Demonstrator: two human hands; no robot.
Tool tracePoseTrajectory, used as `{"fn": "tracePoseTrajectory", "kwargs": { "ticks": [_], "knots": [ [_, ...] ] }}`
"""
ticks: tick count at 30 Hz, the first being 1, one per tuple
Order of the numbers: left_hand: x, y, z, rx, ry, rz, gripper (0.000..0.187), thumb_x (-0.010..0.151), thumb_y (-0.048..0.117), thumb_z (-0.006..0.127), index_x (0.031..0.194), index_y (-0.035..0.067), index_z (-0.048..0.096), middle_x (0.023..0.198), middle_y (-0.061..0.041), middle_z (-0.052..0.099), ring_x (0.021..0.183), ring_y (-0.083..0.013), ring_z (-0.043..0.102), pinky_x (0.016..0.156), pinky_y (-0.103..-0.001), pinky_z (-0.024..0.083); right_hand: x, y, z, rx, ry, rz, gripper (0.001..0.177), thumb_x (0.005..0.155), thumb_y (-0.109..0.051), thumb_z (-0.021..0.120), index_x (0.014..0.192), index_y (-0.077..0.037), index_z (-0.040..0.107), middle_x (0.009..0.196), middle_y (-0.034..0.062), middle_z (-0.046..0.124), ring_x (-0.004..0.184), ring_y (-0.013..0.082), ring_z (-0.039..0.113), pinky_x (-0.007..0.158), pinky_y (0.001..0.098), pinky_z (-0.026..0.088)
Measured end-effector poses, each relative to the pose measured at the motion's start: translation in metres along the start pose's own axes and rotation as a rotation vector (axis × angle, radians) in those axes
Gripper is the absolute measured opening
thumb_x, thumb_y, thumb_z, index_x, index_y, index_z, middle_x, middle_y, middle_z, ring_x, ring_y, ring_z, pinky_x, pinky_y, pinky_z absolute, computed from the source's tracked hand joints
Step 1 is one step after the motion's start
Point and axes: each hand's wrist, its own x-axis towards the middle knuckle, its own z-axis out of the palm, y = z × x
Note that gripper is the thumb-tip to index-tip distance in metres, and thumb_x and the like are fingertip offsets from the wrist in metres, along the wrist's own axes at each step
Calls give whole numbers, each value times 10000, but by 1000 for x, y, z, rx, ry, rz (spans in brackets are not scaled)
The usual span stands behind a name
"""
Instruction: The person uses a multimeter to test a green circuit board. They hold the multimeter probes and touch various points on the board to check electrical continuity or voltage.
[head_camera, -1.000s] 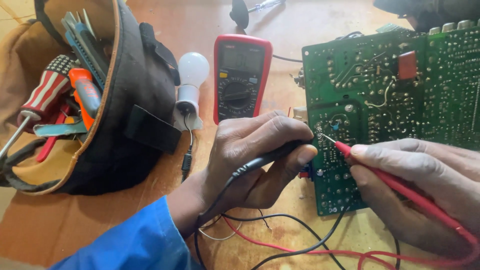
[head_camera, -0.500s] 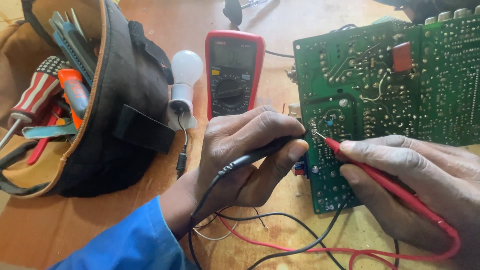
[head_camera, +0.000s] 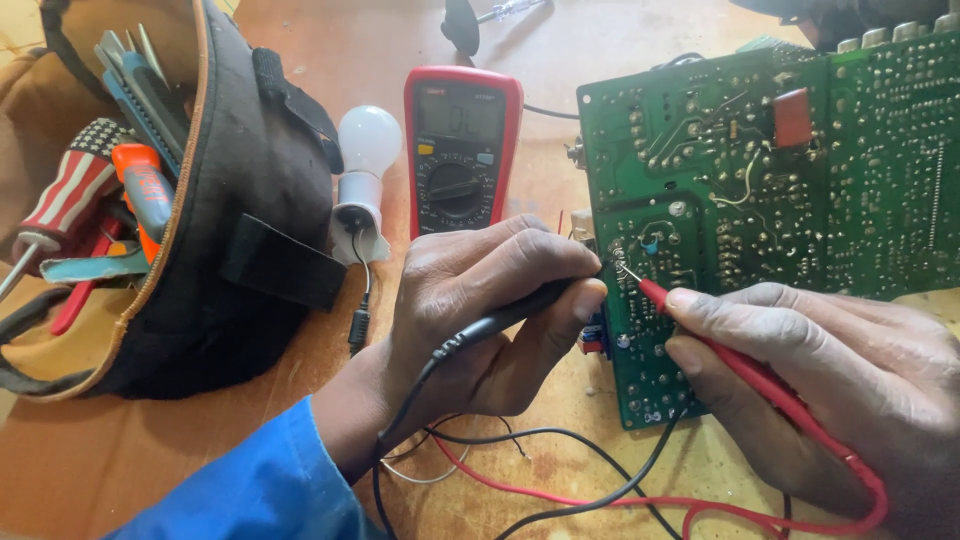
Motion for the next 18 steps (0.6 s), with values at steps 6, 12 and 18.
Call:
{"fn": "tracePoseTrajectory", "kwargs": {
  "ticks": [6, 12, 18],
  "knots": [
    [0, 0, -1, -6, 0, -4, 158, 1051, 126, 514, 997, -1, 592, 821, -124, 642, 643, -262, 612, 629, -342, 494, 1, -1, 0, 7, -5, 1, 255, 884, -52, 713, 1109, 60, 670, 816, 143, 699, 572, 224, 629, 553, 306, 535],
    [1, 3, -1, -4, 10, -4, 169, 1054, 129, 498, 988, 4, 589, 808, -117, 638, 631, -254, 601, 619, -337, 481, 1, -5, -1, -4, -9, 13, 245, 885, -64, 707, 1102, 46, 676, 821, 110, 717, 567, 193, 631, 554, 289, 541],
    [0, 1, 0, -6, 13, -15, 123, 1044, 96, 527, 1000, 0, 590, 796, -119, 618, 624, -261, 566, 622, -344, 471, 5, -10, 0, 11, 9, 106, 178, 894, -77, 698, 1047, 16, 699, 818, 83, 727, 572, 171, 650, 560, 275, 530]
  ]
}}
